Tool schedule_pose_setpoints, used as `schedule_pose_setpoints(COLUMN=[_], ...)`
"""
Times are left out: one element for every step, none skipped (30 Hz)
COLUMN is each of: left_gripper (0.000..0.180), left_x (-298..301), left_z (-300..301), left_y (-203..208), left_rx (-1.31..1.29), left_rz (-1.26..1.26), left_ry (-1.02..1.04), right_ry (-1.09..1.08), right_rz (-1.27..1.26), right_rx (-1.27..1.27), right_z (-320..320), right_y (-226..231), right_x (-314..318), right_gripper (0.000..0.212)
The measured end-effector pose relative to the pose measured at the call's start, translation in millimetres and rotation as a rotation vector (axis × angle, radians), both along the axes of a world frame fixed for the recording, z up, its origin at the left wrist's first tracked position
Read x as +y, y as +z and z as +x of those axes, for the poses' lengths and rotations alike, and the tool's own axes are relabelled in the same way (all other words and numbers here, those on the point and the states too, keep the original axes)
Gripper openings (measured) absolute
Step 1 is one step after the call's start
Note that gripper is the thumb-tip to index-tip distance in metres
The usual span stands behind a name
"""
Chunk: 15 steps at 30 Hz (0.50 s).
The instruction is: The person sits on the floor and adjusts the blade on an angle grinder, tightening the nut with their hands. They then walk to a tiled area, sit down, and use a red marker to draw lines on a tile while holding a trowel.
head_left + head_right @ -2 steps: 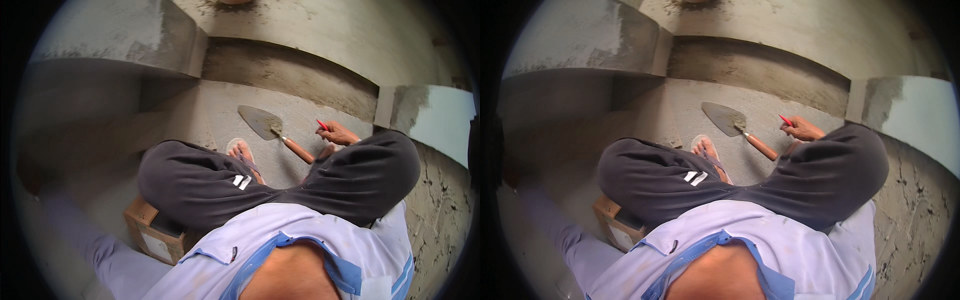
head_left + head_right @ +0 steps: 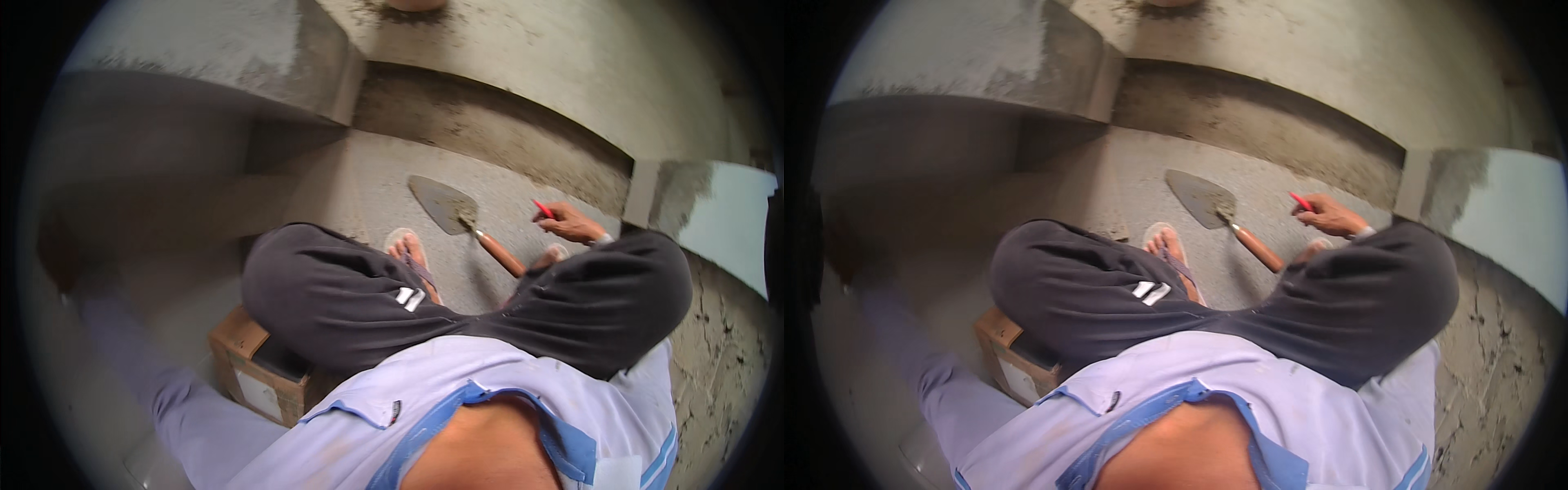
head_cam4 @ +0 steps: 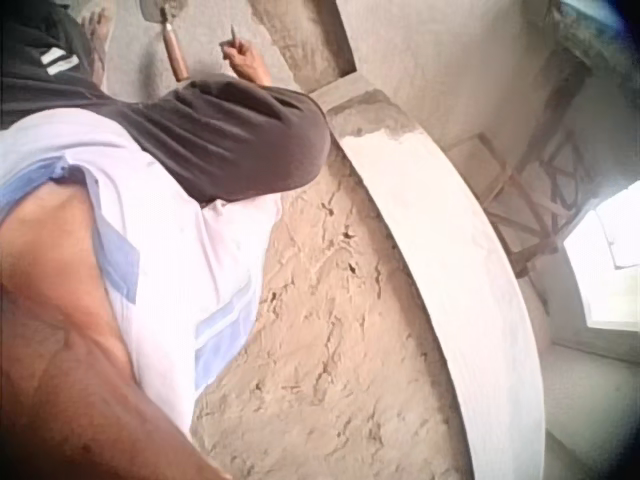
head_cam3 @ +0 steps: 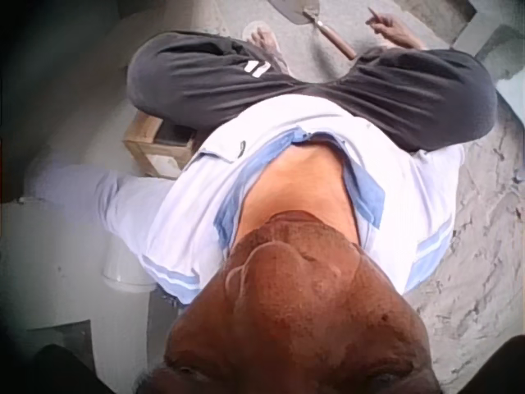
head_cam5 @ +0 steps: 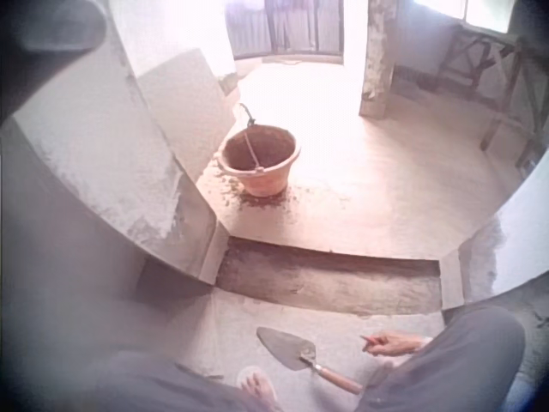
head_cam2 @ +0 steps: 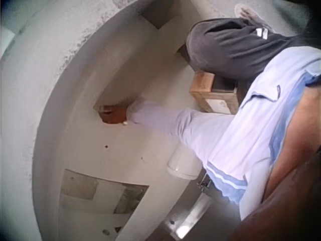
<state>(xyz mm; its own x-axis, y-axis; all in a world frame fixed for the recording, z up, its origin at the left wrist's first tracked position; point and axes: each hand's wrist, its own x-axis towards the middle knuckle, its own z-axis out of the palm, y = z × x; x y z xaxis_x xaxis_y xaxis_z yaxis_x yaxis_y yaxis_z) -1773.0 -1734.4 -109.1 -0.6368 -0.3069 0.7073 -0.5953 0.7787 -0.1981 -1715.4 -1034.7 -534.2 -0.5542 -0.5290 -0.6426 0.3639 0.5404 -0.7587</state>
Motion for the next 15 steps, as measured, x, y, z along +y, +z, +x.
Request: schedule_pose_setpoints(left_gripper=[0.039, 0.037, 0.035, 0.033, 0.031, 0.032, 0.033, 0.035, 0.038, 0.040, 0.040, 0.040, 0.038, 0.033, 0.029], left_x=[-16, -37, -57, -75, -89, -86, -113, -138, -162, -186, -174, -163, -164, -176, -181], left_z=[1, -4, -6, -13, -19, -14, -6, 1, 6, 8, -8, -15, -13, -6, -3], left_y=[-2, -12, -18, -24, -31, -37, -39, -40, -37, -36, -45, -53, -56, -54, -48], left_rx=[-0.095, -0.189, -0.288, -0.386, -0.484, -0.439, -0.361, -0.287, -0.233, -0.176, -0.144, -0.111, -0.081, -0.098, -0.103], left_rz=[-0.155, -0.291, -0.423, -0.542, -0.650, -0.866, -0.939, -1.013, -0.954, -0.895, -0.842, -0.788, -0.760, -0.781, -0.805], left_ry=[0.121, 0.237, 0.360, 0.467, 0.558, 0.450, 0.347, 0.238, 0.202, 0.157, 0.129, 0.111, 0.072, 0.065, 0.045], right_ry=[0.036, 0.063, 0.117, 0.151, 0.227, 0.315, 0.422, 0.456, 0.514, 0.567, 0.599, 0.632, 0.671, 0.685, 0.758], right_rz=[-0.015, -0.015, -0.042, -0.061, 0.029, 0.115, 0.189, 0.223, 0.251, 0.280, 0.289, 0.290, 0.283, 0.246, 0.145], right_rx=[-0.042, -0.079, -0.013, 0.055, 0.032, 0.006, 0.008, 0.000, 0.030, 0.051, 0.081, 0.108, 0.133, 0.127, 0.344], right_z=[-21, -41, -62, -79, -95, -115, -131, -143, -153, -158, -160, -162, -159, -154, -152], right_y=[13, 33, 49, 69, 93, 111, 127, 142, 153, 159, 154, 143, 133, 125, 95], right_x=[-3, -5, -11, -15, -20, -29, -43, -62, -84, -107, -126, -146, -167, -192, -208], right_gripper=[0.023, 0.023, 0.023, 0.023, 0.024, 0.024, 0.025, 0.026, 0.025, 0.024, 0.024, 0.023, 0.022, 0.021, 0.023])
